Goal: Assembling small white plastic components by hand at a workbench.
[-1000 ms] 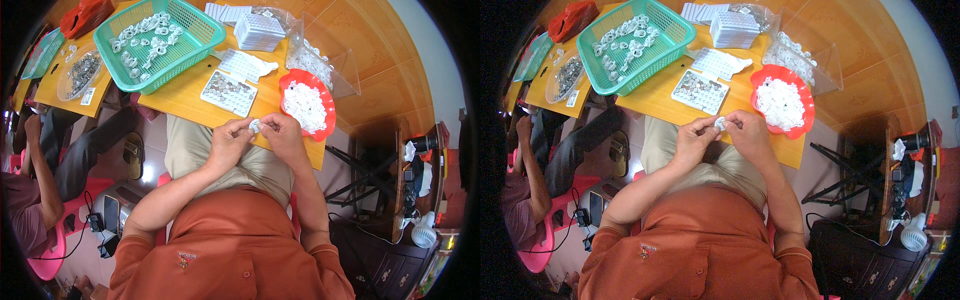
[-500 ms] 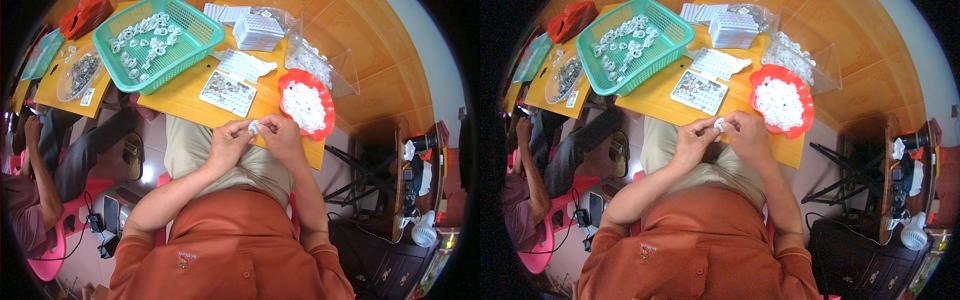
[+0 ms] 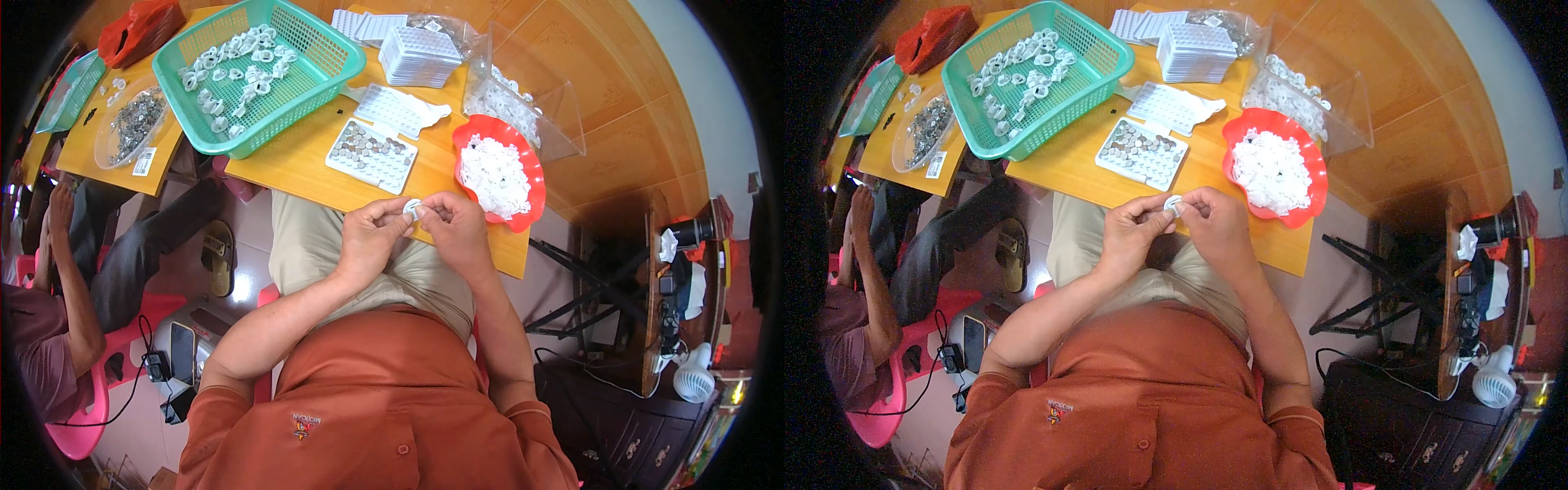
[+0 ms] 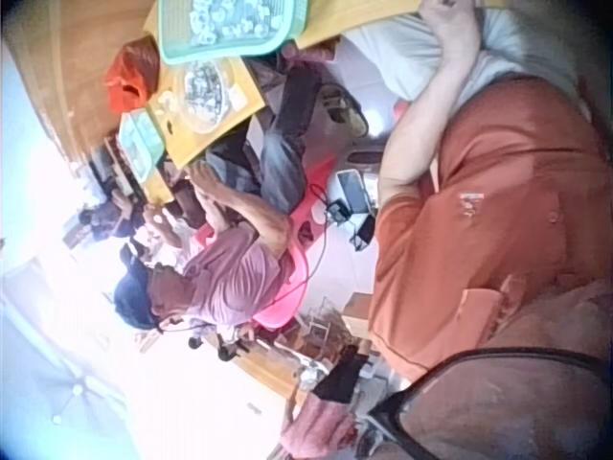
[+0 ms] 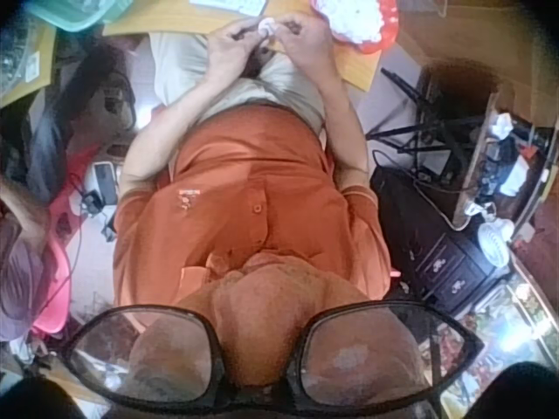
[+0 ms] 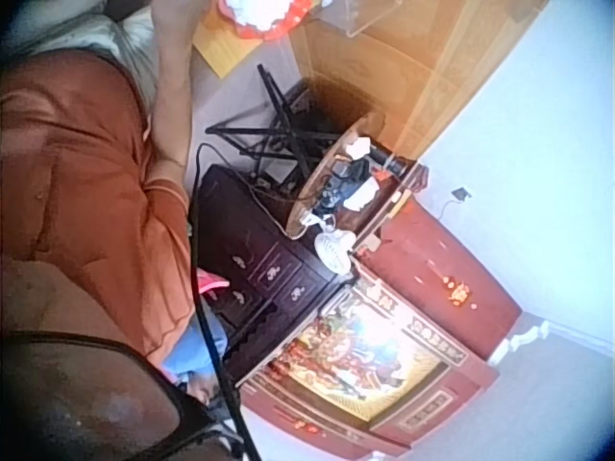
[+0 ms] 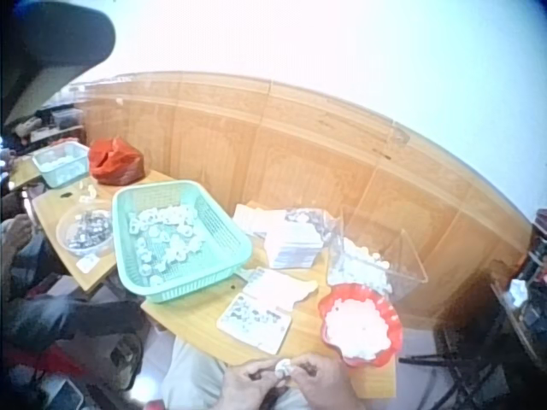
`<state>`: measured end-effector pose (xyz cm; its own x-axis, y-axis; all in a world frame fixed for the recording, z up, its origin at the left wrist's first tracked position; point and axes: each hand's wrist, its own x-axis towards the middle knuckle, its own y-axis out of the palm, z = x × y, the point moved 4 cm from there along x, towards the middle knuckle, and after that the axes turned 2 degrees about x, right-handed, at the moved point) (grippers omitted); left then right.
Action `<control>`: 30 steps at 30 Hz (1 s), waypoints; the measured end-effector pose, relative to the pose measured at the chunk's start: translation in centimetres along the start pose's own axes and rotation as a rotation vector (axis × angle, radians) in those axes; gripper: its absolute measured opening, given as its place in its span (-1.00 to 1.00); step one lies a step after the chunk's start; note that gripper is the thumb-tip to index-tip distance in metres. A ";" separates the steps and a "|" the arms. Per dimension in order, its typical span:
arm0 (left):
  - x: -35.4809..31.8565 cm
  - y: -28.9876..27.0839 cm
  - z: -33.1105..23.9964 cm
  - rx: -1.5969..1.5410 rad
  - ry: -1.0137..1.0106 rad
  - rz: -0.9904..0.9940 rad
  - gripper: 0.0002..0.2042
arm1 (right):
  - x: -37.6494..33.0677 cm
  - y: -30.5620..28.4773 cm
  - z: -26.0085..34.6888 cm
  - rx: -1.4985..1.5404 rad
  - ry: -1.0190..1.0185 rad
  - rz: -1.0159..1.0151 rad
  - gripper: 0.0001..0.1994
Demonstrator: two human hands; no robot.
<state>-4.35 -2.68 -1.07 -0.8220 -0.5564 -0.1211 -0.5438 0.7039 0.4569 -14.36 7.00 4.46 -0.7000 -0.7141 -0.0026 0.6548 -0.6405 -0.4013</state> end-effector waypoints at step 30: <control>0.0 -0.1 -0.1 0.016 0.059 -0.039 -0.79 | -0.4 0.7 0.0 -0.101 -0.124 -0.103 -0.90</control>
<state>-4.31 -2.77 -1.05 -0.7892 -0.6081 -0.0860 -0.5779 0.6879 0.4391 -13.59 6.80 4.18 -0.7175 -0.6794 0.1535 0.5452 -0.6850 -0.4832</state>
